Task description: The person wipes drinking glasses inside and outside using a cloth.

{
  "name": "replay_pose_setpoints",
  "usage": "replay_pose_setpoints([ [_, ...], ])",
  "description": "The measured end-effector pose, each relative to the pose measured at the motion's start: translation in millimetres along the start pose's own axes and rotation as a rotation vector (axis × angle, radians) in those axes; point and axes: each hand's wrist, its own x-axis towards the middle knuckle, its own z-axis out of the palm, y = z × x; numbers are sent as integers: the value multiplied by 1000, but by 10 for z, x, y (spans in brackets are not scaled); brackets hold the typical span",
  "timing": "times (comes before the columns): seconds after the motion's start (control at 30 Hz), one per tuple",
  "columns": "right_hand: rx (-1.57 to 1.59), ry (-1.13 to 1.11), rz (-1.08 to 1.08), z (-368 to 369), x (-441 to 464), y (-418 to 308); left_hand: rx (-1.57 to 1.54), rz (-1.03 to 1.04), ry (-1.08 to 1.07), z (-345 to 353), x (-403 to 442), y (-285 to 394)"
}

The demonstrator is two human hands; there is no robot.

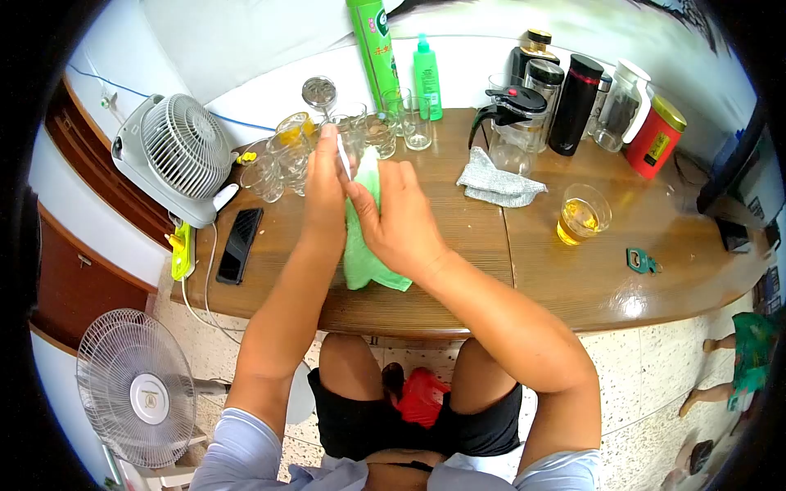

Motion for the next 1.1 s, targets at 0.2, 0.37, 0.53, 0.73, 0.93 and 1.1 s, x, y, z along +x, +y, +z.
replay_pose_setpoints([
  [0.2, -41, 120, 15, -8, 62, 181, -125, -234, -167, -18, 38, -187],
  [0.37, 166, 356, 319, -340, 349, 207, -183, -313, -372, 287, -313, -160],
  [0.53, 112, 224, 243, -67, 167, 367, -71, -224, -224, 63, -61, -368],
  [0.73, 69, -38, 119, 79, -32, 89, -183, -146, 175, -62, 87, 19],
  [0.93, 58, 82, 208, 2, 131, 166, -159, -245, -37, 27, -25, -63],
  [1.1, 266, 236, 313, -148, 310, 452, -116, -231, -333, 106, -56, -265],
])
